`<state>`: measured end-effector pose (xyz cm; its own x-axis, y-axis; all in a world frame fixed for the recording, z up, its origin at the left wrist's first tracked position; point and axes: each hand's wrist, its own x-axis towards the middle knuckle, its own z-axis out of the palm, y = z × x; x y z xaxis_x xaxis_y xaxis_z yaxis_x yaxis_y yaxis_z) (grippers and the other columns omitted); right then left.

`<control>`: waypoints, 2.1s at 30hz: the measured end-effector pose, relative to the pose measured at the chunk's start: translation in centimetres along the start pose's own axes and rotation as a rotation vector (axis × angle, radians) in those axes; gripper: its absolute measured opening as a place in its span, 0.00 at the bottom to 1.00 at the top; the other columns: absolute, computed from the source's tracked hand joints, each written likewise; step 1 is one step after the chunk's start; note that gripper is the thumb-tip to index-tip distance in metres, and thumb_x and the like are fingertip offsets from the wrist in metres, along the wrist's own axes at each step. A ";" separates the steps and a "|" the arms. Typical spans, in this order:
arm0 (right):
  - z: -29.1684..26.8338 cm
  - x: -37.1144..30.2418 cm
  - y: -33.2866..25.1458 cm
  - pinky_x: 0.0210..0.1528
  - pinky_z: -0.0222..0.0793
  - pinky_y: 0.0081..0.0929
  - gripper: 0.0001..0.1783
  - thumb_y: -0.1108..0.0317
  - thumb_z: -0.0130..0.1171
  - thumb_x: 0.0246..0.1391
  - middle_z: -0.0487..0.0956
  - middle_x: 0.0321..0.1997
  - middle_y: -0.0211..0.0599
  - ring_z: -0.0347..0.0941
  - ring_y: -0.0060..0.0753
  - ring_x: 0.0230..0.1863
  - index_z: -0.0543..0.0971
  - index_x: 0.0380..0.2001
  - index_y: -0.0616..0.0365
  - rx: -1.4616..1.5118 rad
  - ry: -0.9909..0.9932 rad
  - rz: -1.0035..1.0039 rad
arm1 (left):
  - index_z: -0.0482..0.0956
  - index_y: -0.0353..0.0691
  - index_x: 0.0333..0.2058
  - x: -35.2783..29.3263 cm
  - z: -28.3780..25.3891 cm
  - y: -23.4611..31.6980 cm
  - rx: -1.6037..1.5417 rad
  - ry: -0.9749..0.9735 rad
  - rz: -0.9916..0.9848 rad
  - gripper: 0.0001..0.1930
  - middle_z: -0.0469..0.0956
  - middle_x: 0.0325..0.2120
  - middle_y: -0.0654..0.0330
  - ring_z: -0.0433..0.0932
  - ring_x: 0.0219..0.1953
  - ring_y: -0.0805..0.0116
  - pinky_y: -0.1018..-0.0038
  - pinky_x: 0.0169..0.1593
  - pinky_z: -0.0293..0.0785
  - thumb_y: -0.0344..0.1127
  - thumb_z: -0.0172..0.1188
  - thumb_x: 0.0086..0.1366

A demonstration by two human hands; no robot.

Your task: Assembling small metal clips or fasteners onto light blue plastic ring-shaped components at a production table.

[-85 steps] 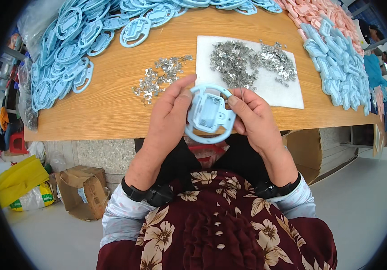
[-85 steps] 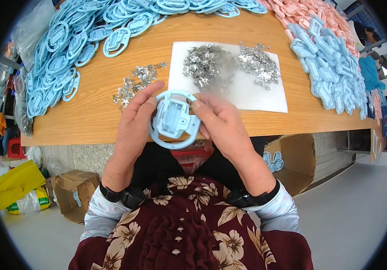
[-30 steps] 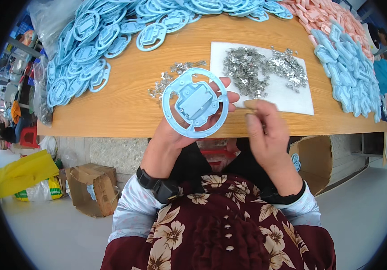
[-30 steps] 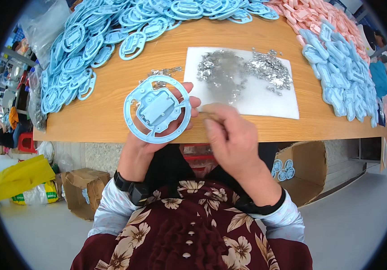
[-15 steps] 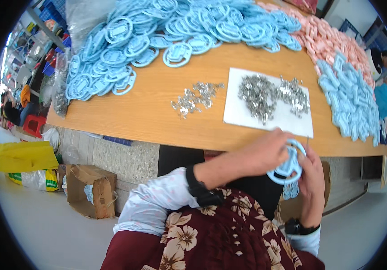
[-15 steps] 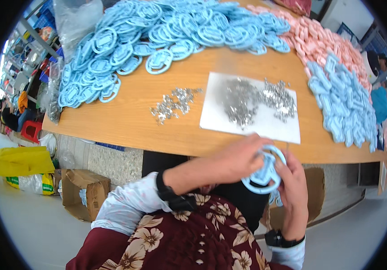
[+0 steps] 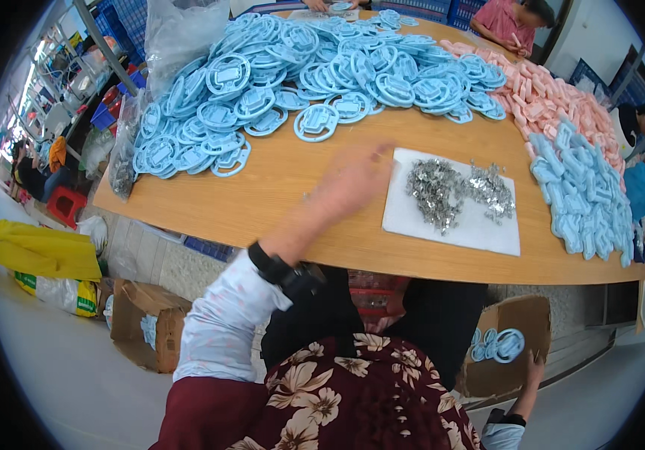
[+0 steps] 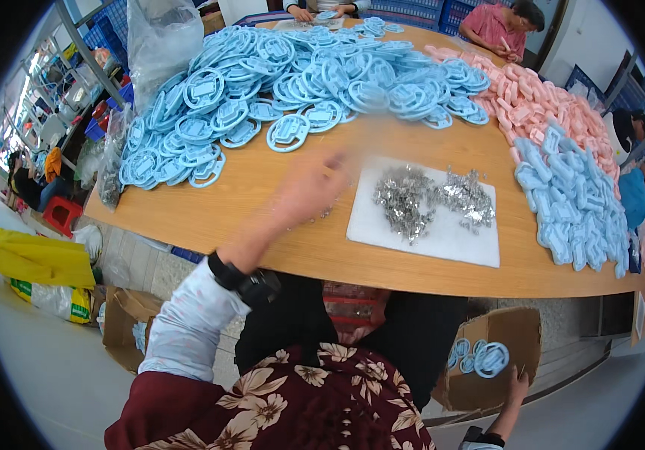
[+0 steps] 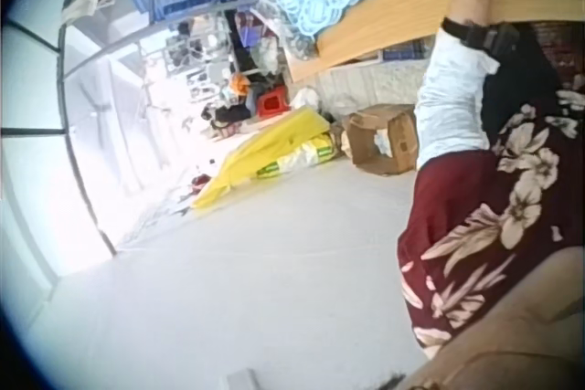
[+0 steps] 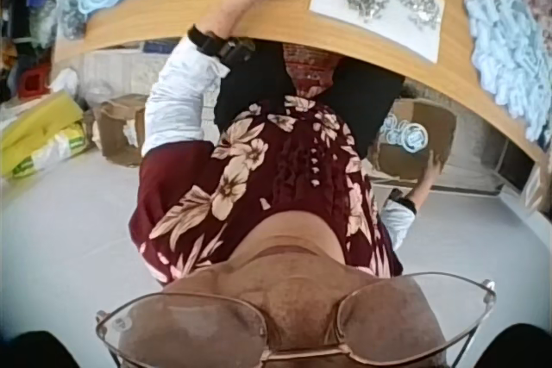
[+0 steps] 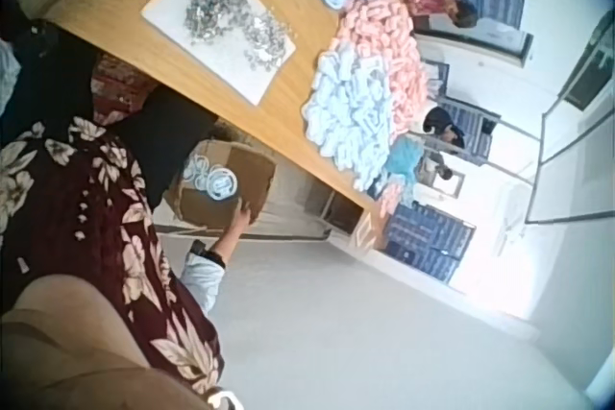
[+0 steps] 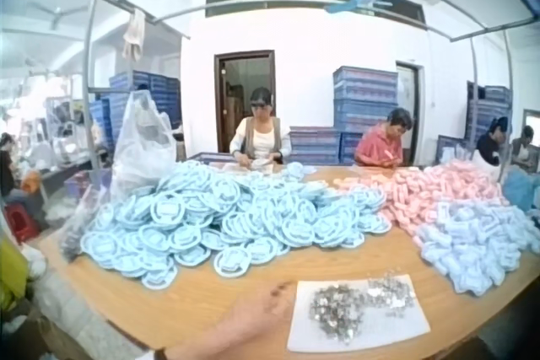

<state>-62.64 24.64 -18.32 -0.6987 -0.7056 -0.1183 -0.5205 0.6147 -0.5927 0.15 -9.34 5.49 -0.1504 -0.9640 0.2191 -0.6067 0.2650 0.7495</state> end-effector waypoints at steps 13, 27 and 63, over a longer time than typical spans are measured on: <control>1.0 -6.2 -30.1 0.43 0.67 0.18 0.11 0.67 0.51 0.70 0.75 0.38 0.26 0.68 0.16 0.39 0.78 0.45 0.64 0.511 0.008 -0.493 | 0.69 0.44 0.63 10.9 -4.1 -17.3 0.641 0.190 -0.250 0.48 0.78 0.52 0.40 0.76 0.57 0.45 0.60 0.60 0.71 0.59 0.71 0.43; 10.5 -12.9 -48.2 0.26 0.62 0.10 0.15 0.62 0.56 0.68 0.78 0.31 0.22 0.66 0.10 0.24 0.77 0.51 0.58 0.988 -0.989 -0.229 | 0.67 0.41 0.63 -5.7 0.8 2.7 0.242 -0.059 0.334 0.47 0.72 0.49 0.51 0.72 0.54 0.53 0.64 0.58 0.69 0.31 0.75 0.40; 12.9 -11.7 -50.3 0.25 0.66 0.25 0.08 0.72 0.69 0.50 0.75 0.26 0.34 0.72 0.27 0.22 0.78 0.31 0.59 0.332 -0.396 -1.004 | 0.78 0.38 0.45 -7.4 6.3 -0.9 -0.843 -0.286 -0.309 0.10 0.78 0.32 0.70 0.74 0.34 0.85 0.83 0.38 0.72 0.38 0.54 0.75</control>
<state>-21.96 -2.56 2.61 0.1985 -0.9259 0.3214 -0.5615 -0.3762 -0.7370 -3.08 -2.55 -0.78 -0.3312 -0.9327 -0.1427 0.0963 -0.1838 0.9782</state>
